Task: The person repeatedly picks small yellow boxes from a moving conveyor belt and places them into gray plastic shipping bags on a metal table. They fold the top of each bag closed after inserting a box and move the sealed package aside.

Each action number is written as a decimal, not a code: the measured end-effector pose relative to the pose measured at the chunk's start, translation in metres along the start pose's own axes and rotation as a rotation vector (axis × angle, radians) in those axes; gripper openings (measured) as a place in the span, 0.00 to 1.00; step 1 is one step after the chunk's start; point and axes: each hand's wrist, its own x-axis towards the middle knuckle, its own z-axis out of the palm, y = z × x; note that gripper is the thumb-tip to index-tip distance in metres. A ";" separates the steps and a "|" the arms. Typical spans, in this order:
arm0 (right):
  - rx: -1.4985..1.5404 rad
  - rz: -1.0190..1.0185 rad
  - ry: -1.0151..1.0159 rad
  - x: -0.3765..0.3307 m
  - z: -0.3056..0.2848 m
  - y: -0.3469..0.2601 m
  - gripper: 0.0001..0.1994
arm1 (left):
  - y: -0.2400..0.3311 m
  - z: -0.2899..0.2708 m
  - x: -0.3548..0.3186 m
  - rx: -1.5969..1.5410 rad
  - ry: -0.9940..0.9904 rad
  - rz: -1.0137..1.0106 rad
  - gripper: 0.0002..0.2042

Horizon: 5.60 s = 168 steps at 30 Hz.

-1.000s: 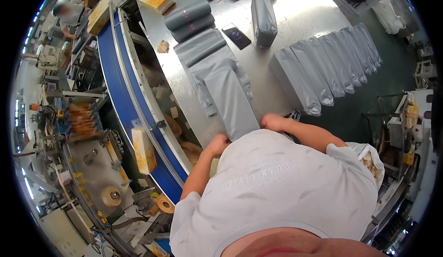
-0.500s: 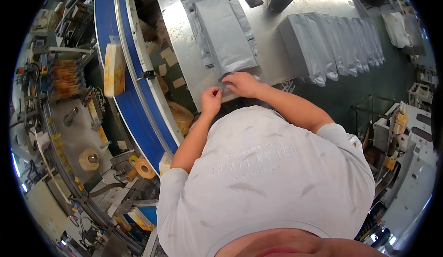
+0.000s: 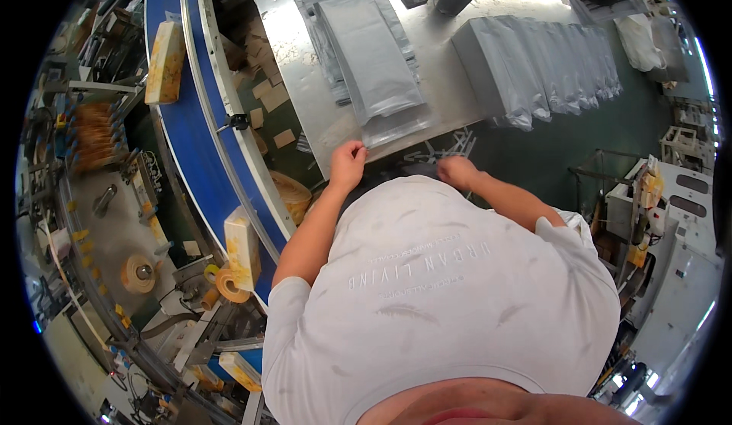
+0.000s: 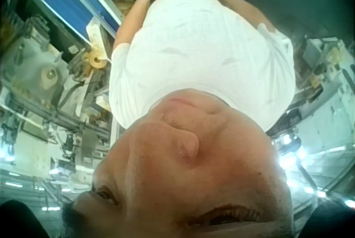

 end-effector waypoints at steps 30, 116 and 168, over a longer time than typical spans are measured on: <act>-0.451 -0.480 0.660 0.043 -0.161 -0.026 0.25 | 0.076 -0.022 0.039 1.127 -0.009 1.051 0.18; 1.099 0.082 0.649 0.182 -0.119 0.000 0.12 | 0.070 -0.027 0.099 0.050 0.261 0.103 0.08; -0.006 0.660 0.850 -0.108 -0.296 0.358 0.31 | 0.154 0.227 0.113 -0.872 -0.074 -0.147 0.36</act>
